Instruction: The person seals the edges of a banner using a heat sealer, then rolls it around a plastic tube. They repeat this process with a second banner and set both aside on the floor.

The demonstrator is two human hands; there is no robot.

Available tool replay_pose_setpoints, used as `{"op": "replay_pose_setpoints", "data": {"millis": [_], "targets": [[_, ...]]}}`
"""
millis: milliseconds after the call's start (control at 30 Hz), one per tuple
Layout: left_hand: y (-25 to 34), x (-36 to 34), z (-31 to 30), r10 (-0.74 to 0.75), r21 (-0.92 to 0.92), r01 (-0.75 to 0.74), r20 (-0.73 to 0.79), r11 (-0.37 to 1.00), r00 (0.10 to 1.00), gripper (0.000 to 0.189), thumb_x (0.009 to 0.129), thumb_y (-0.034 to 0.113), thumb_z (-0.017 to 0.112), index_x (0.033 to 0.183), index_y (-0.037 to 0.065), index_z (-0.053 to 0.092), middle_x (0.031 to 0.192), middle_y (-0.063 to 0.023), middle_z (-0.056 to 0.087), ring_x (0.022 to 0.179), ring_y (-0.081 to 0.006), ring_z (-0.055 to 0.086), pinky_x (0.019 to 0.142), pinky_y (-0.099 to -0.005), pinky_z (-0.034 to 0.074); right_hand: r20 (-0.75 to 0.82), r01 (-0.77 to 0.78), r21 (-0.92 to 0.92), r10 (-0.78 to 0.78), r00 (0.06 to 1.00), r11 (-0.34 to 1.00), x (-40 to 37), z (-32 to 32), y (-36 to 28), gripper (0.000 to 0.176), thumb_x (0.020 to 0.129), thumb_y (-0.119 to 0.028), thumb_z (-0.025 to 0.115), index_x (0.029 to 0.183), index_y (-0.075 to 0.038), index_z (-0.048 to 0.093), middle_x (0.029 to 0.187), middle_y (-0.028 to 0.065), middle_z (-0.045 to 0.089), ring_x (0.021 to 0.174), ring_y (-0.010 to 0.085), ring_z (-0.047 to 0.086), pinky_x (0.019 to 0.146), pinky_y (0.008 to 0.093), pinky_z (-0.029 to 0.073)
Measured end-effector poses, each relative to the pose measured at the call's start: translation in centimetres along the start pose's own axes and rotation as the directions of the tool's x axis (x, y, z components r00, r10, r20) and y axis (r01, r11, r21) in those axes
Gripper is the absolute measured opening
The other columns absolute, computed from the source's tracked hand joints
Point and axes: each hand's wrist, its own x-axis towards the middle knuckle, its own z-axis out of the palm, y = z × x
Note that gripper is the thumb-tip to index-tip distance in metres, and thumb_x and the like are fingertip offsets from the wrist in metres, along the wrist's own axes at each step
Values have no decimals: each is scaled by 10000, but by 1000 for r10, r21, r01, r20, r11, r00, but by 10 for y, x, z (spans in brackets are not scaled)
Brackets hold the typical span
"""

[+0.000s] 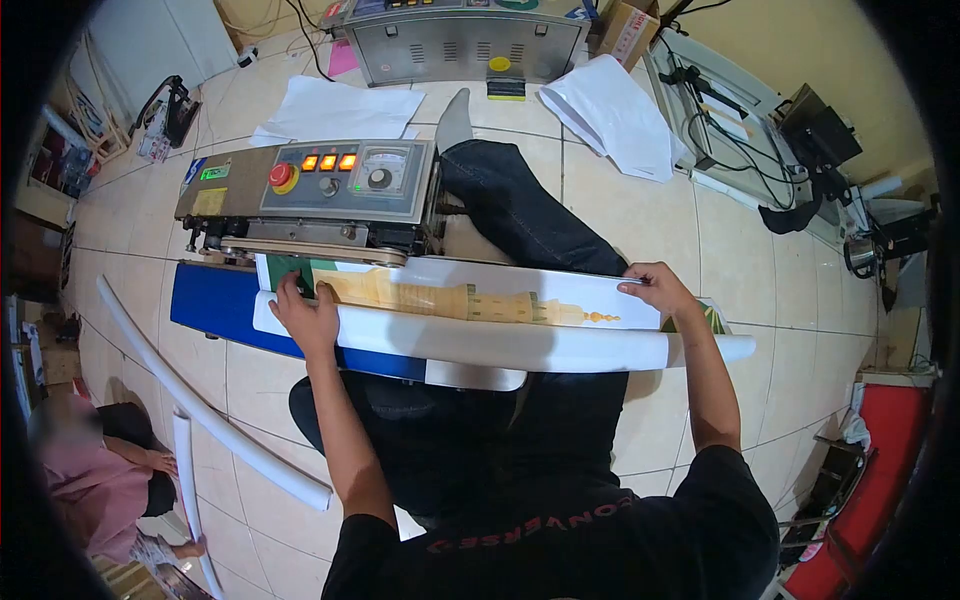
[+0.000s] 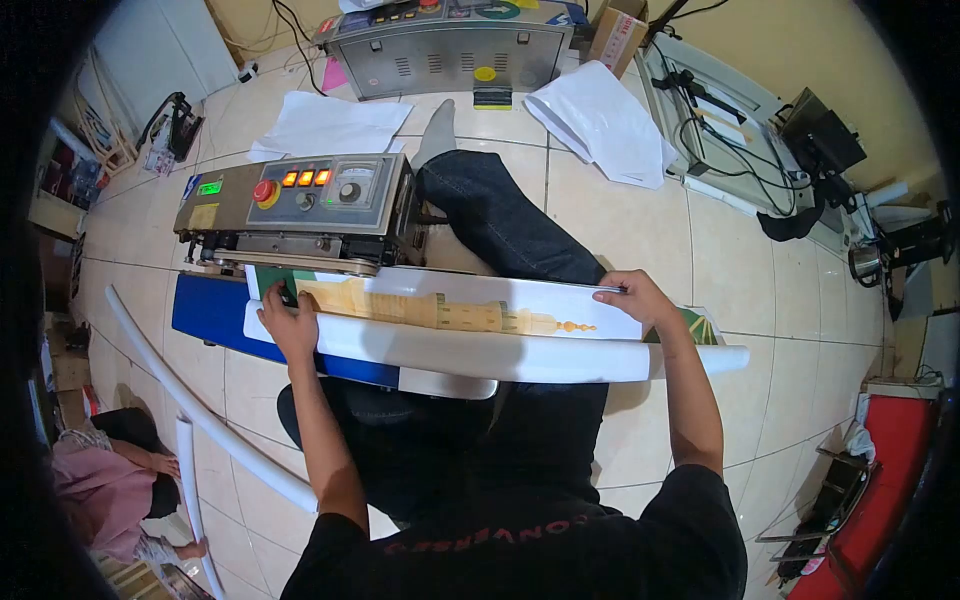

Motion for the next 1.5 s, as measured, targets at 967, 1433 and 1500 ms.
{"op": "replay_pose_setpoints", "data": {"millis": [967,1433,1500], "targets": [[-113,78,28,-257,196,258,-31,946,966,584,1006,383,372,1445,-1,411,1470,-218,442,1366,-449,364,1126,-520,272,53,34,-179,-24,998,983,4,-8,5,178,931,-161,665,940,16,684,706,6,584,682,79,480,617,266,427],[-153,104,25,-334,270,322,-4,907,943,621,1023,466,301,1497,70,359,1550,-120,365,1426,-399,299,1159,-518,220,69,-16,23,15,997,1000,0,-9,2,203,822,-167,793,901,-52,645,762,-44,569,713,75,501,679,248,442],[-162,108,26,-317,249,310,-14,917,948,633,1020,481,296,1493,66,367,1547,-120,372,1426,-400,300,1156,-519,227,71,-27,74,22,997,997,2,-10,8,191,858,-187,756,889,-37,641,743,-31,571,707,78,503,674,250,442]]}}
